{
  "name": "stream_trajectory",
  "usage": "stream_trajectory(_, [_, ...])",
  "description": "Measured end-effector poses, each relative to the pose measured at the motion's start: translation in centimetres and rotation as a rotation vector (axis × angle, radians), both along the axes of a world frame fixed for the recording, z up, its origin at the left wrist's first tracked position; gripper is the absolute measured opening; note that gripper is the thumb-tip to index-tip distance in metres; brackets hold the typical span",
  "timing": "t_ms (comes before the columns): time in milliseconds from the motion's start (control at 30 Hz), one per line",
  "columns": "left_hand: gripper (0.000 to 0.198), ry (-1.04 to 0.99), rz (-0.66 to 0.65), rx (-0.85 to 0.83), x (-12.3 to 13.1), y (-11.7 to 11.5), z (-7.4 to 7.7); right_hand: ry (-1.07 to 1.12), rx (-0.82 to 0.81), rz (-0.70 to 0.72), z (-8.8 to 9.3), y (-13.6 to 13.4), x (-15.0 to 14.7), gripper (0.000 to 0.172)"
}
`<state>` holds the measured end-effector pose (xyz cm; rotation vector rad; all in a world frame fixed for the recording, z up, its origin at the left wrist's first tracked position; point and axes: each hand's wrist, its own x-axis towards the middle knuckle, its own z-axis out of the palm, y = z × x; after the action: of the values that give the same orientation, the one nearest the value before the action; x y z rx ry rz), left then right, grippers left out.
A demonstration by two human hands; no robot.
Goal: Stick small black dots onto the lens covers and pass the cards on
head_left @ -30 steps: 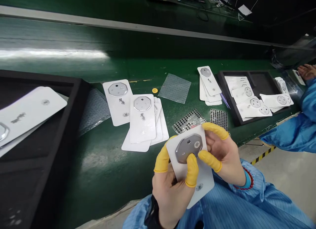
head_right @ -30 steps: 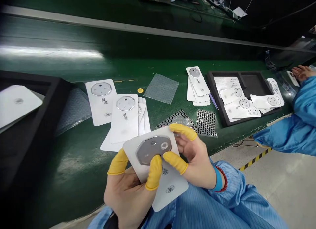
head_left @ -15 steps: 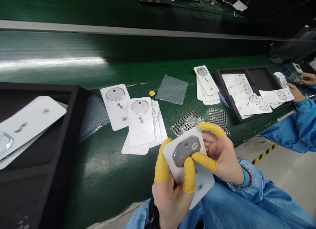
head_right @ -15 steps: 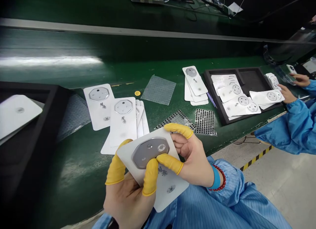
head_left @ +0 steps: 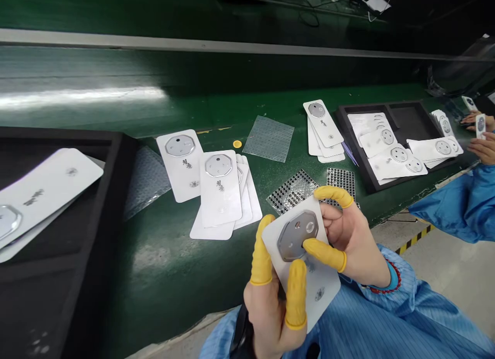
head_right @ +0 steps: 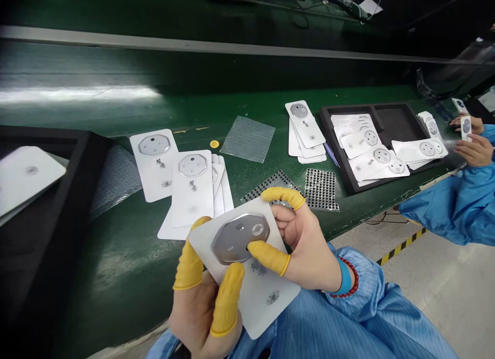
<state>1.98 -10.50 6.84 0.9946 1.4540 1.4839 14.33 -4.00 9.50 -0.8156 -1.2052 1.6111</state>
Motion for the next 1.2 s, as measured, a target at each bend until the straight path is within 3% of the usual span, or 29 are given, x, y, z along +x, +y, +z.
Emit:
stream_trajectory(267, [0.058,-0.029,-0.040,0.122,-0.5,0.7,0.7,0.024,-0.051,0.000,0.4,0.1,0.1,0.053])
stream_trajectory(433, [0.058,-0.035,-0.036,0.101,-0.4,1.0,1.6,0.026,-0.052,-0.010,0.8,0.1,0.0,0.046])
stream_trajectory(733, [0.064,-0.019,-0.037,0.102,0.1,1.2,1.5,-0.101,0.011,-0.118,1.4,-0.2,-0.7,0.058])
stream_trajectory(1000, [0.040,-0.050,0.045,0.039,0.1,2.0,3.0,0.000,-0.010,0.006,1.3,-0.3,0.0,0.040])
stream_trajectory(1200, [0.037,-0.096,0.054,-0.028,-0.3,2.0,2.8,-0.050,0.014,0.022,1.2,-0.4,0.1,0.041])
